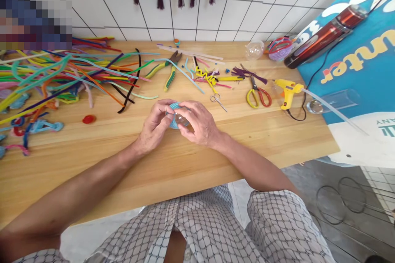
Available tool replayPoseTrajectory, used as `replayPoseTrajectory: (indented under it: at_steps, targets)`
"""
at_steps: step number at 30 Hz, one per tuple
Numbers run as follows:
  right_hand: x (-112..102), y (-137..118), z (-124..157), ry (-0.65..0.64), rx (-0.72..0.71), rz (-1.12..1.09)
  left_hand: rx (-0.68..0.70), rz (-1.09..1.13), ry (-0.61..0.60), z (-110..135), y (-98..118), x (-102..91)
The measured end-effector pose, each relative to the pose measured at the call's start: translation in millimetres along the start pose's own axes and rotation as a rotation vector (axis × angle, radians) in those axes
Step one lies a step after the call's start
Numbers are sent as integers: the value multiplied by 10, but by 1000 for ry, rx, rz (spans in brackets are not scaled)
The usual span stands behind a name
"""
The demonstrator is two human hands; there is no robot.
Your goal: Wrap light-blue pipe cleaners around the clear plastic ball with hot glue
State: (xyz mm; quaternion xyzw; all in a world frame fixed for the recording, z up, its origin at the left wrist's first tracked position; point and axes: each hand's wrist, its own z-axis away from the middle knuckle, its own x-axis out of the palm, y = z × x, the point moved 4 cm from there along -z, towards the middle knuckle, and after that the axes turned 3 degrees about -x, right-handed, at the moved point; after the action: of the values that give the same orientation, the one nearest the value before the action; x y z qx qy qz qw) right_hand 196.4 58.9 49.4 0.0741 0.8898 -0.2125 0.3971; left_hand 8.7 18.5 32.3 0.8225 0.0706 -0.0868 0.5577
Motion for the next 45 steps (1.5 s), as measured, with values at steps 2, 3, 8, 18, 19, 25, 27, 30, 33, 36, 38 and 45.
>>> replayPoseTrajectory:
  at_steps: [2, 3, 8, 18, 19, 25, 27, 30, 33, 36, 38, 45]
  targets:
    - [-10, -9, -2, 19, -18, 6, 8, -5, 2, -3, 4, -1]
    - [-16, -14, -4, 31, -28, 5, 13, -6, 3, -2, 2, 0]
    - [-11, -14, -10, 8, -6, -14, -2, 2, 17, 21, -47, 13]
    - [-8, -30, -23, -15, -1, -10, -73, 114, -27, 49, -108, 16]
    - [-11, -36, -24, -8, -8, -6, -83, 120, -32, 49, -112, 20]
    - [-14, -35, -17, 4, -23, -7, -64, 139, -34, 38, -93, 32]
    - [-6, -30, -17, -16, -10, -1, -67, 135, -34, 35, -87, 25]
    - [-14, -47, -31, 11, -28, 7, -101, 108, -32, 33, -93, 14]
    - [-28, -78, -50, 73, -73, 14, -133, 78, -30, 30, -105, 14]
    - [-26, -89, -57, 102, -94, 22, -155, 101, -30, 22, -104, 23]
    - [-19, -87, -53, 103, -98, 22, -166, 120, -29, 16, -96, 25]
    - [-1, -47, -19, 26, -50, 9, -197, 161, -14, 20, -107, 14]
